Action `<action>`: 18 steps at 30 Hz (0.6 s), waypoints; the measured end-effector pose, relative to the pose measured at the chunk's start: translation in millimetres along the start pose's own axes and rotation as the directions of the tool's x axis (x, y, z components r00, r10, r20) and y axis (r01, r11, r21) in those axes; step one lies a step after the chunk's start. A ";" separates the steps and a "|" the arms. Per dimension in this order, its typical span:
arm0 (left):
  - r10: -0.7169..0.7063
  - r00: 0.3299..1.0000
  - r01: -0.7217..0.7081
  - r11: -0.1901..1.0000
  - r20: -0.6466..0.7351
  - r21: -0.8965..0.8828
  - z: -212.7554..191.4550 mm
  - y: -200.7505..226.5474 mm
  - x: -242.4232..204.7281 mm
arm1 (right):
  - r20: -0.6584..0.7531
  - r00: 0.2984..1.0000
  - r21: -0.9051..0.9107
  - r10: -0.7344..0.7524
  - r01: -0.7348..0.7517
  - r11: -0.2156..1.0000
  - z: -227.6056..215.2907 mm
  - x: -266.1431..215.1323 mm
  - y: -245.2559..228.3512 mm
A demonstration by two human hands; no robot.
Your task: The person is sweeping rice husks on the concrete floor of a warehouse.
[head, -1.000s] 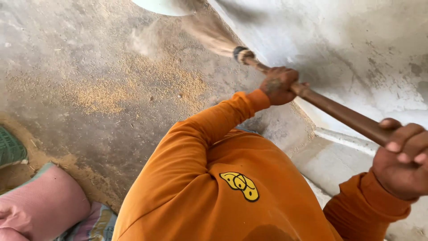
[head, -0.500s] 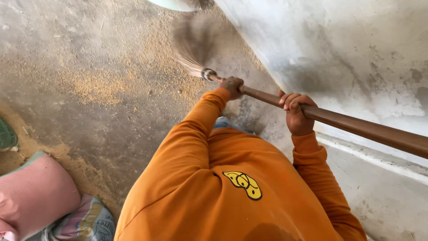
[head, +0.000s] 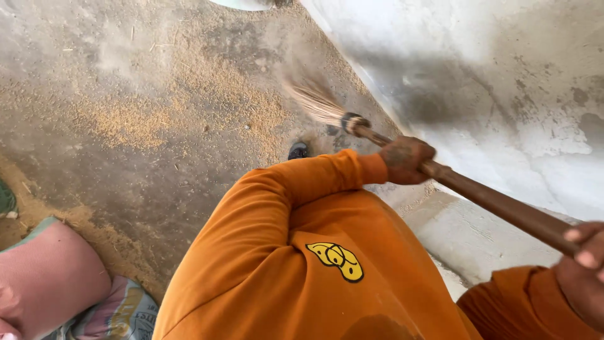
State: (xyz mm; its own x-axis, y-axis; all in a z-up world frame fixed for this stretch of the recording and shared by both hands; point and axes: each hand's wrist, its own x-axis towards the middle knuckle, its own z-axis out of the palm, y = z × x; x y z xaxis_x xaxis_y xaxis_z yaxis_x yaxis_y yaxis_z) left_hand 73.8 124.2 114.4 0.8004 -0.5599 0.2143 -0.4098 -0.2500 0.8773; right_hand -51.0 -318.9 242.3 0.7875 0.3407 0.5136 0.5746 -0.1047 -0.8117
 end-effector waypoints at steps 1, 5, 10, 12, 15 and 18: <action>0.003 1.000 -0.003 1.000 0.002 -0.005 8.2 -0.2 12.2 | -0.001 1.000 -0.005 0.003 -0.003 1.000 6.5 3.6 -4.4; -0.021 0.983 0.034 0.997 0.182 -0.069 48.5 -21.1 58.1 | -0.044 0.998 -0.092 0.038 -0.042 0.995 103.1 104.0 -11.3; -0.093 0.947 0.091 0.996 0.307 0.021 70.4 -64.1 50.2 | 0.000 1.000 0.200 -0.026 0.025 0.980 203.6 161.7 -5.9; -0.187 0.890 0.171 0.982 0.415 0.076 64.9 -68.9 24.8 | 0.023 0.997 0.258 0.076 -0.079 0.963 208.8 156.0 -7.9; -0.170 0.927 0.148 0.985 0.334 0.091 65.4 -80.6 -6.9 | -0.075 0.988 0.373 0.135 -0.098 0.923 195.0 127.1 2.3; -0.173 0.951 0.141 0.981 0.257 0.136 54.0 -67.0 -12.1 | -0.147 0.988 0.400 0.044 0.019 0.916 165.2 111.2 -10.2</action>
State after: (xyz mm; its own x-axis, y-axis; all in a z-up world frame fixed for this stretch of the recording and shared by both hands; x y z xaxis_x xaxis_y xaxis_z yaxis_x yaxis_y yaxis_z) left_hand 68.0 105.0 29.8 0.7192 -0.6924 -0.0582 -0.3484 -0.4318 0.8320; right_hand -6.1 -125.6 261.8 0.8363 0.1946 0.5127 0.4521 0.2843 -0.8454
